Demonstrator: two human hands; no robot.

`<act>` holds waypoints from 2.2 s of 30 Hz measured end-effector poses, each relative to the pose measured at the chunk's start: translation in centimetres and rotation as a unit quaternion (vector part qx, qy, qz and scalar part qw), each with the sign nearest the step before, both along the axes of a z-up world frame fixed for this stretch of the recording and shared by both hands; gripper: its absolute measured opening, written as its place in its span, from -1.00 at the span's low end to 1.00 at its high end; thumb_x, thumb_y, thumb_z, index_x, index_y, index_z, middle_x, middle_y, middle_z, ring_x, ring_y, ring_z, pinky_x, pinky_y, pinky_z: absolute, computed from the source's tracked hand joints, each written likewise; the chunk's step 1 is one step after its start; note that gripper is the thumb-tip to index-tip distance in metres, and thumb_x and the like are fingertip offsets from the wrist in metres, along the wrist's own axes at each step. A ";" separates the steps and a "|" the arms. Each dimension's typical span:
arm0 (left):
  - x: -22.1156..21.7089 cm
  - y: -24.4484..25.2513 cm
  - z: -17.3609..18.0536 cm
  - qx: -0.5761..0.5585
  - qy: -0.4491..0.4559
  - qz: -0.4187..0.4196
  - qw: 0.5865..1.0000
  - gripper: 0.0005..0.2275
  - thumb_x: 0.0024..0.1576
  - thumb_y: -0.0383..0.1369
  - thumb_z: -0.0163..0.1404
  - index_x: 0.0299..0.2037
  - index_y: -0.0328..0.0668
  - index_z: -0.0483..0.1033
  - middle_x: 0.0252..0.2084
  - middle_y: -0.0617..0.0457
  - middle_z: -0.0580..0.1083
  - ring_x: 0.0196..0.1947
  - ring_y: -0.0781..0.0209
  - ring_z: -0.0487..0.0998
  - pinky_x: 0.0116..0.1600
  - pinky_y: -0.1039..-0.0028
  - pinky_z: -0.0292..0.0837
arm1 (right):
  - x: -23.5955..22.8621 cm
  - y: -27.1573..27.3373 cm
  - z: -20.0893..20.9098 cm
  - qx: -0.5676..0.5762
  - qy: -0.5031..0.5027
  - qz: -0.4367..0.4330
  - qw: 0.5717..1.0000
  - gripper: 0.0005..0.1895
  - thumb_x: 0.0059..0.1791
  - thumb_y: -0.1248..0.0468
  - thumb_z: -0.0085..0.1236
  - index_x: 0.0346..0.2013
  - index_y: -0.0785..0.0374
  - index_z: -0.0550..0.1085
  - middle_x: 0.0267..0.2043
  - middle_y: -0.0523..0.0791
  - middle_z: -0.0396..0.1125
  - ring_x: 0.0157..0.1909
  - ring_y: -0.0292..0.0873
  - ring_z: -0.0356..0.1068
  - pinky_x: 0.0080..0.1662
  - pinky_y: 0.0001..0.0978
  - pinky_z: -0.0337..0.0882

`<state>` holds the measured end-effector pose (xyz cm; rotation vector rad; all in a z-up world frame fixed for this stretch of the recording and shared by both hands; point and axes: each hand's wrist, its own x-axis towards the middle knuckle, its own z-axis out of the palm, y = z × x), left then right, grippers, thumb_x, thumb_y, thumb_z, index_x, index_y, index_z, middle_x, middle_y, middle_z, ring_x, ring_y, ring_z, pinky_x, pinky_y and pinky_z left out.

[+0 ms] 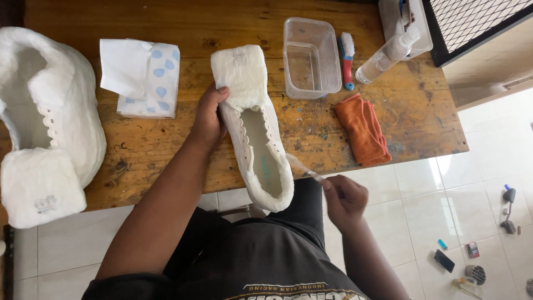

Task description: Applying a substance to the interior of a shoe with a brush and preparing tissues for the repair process.

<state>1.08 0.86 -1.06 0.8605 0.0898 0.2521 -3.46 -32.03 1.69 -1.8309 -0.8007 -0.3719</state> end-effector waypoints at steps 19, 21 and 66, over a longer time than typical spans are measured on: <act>0.0 0.2 0.0 -0.003 0.010 -0.003 1.000 -0.57 0.13 -0.19 -0.02 0.18 -0.20 0.37 -0.14 -0.06 0.46 -0.04 0.06 0.51 0.19 0.13 0.43 | 0.8 0.6 0.8 -0.001 0.007 0.018 1.000 -0.78 -0.01 0.34 0.21 -0.55 0.28 0.57 -0.91 -0.21 -0.05 -0.83 -0.32 -0.05 -0.67 -0.47 0.05; 0.4 0.2 -0.9 -0.003 0.013 -0.005 1.000 -0.54 0.12 -0.17 -0.01 0.19 -0.19 0.36 -0.13 -0.06 0.45 -0.04 0.04 0.51 0.18 0.11 0.42 | 1.7 -0.8 -0.5 0.042 0.031 0.007 0.999 -0.77 0.05 0.34 0.12 -0.47 0.35 0.55 -0.85 -0.24 -0.10 -0.75 -0.34 -0.09 -0.62 -0.43 0.03; 0.1 -0.1 -1.5 -0.090 0.028 0.003 0.996 -0.68 0.11 -0.27 -0.02 0.07 -0.12 0.46 -0.11 0.01 0.51 -0.03 0.12 0.52 0.26 0.09 0.39 | -2.3 0.4 2.1 0.024 0.073 -0.021 0.997 -0.83 0.00 0.43 0.12 -0.20 0.38 0.64 -0.71 -0.11 0.24 -0.70 -0.26 0.10 -0.58 -0.39 0.20</act>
